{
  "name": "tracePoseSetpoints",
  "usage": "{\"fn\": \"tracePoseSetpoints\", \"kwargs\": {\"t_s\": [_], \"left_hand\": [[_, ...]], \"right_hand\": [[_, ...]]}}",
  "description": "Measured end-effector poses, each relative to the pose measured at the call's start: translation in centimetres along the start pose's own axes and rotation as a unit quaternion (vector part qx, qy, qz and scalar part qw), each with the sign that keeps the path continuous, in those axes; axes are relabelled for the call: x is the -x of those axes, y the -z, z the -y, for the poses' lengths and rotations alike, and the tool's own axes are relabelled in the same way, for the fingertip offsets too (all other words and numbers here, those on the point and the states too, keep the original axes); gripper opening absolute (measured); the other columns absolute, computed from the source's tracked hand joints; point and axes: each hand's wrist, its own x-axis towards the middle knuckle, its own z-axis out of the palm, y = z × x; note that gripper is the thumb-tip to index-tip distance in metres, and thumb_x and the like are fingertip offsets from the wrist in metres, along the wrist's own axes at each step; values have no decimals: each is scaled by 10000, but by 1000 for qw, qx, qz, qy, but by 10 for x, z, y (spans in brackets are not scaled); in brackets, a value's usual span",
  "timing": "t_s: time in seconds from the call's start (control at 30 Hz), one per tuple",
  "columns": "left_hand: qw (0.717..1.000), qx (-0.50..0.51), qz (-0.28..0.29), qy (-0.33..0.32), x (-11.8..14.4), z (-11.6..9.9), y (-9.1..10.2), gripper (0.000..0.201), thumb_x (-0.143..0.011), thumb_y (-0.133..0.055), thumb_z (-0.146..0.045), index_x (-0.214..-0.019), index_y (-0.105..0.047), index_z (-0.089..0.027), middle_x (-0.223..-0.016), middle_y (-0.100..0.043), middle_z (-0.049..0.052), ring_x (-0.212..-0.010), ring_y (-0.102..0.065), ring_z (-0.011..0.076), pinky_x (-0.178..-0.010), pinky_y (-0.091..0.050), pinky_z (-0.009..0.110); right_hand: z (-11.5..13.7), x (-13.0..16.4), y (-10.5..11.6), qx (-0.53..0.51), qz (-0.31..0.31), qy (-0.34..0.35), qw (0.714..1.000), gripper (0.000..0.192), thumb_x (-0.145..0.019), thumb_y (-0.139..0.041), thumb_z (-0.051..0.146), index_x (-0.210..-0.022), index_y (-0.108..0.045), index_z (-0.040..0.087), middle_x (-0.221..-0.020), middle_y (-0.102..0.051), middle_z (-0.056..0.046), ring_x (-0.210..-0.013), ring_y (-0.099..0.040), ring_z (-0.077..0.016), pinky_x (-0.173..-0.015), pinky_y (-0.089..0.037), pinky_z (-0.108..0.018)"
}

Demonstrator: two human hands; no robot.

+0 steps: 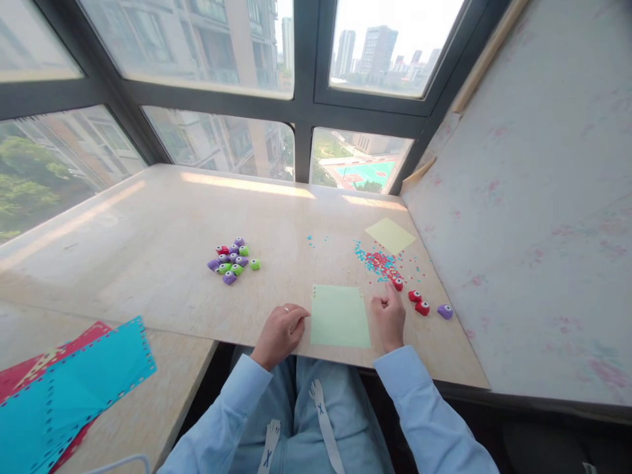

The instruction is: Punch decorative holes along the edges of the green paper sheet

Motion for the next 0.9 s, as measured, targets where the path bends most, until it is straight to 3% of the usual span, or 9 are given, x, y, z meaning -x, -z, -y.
{"fn": "tracePoseSetpoints", "kwargs": {"t_s": [0.1, 0.23, 0.43, 0.57, 0.9], "left_hand": [[998, 11, -61, 17, 6, 6, 7, 221, -857, -516, -123, -945, -693, -221, -987, -714, 69, -967, -652, 206, -874, -531, 376], [981, -19, -176, 73, 3, 28, 28, 204, -863, -517, -158, -962, -686, -212, -984, -705, 70, -984, -644, 207, -906, -528, 377], [914, -100, -321, 226, 2, 72, 72, 256, -808, -523, -161, -1041, -630, -172, -1057, -686, 90, -760, -656, 186, -718, -547, 345], [901, -120, -311, 278, 4, 90, 83, 309, -772, -595, -181, -1080, -603, -161, -1105, -658, 106, -738, -657, 178, -776, -545, 363], [898, -163, -272, 305, -8, 104, 75, 308, -800, -625, -224, -1104, -613, -175, -1036, -678, 97, -803, -647, 215, -800, -526, 365]], "right_hand": [[5, 2, 4, -17, -8, -29, 999, 534, -747, -520, 317, -1226, -605, 96, -1079, -671, -166, -712, -594, -199, -725, -506, -369], [6, 5, 7, -39, 20, -43, 998, 428, -726, -531, 369, -1053, -657, 123, -992, -690, -134, -725, -598, -202, -726, -490, -350], [8, 5, 10, -35, 57, -65, 996, 406, -697, -561, 424, -954, -683, 134, -861, -692, -107, -685, -594, -215, -700, -477, -351], [11, 5, 12, -30, 57, -67, 996, 415, -678, -562, 437, -938, -691, 140, -846, -692, -107, -681, -589, -226, -683, -470, -358], [12, 5, 12, -23, 63, -72, 995, 410, -665, -571, 439, -919, -700, 144, -836, -701, -109, -677, -585, -232, -660, -462, -356]]}}
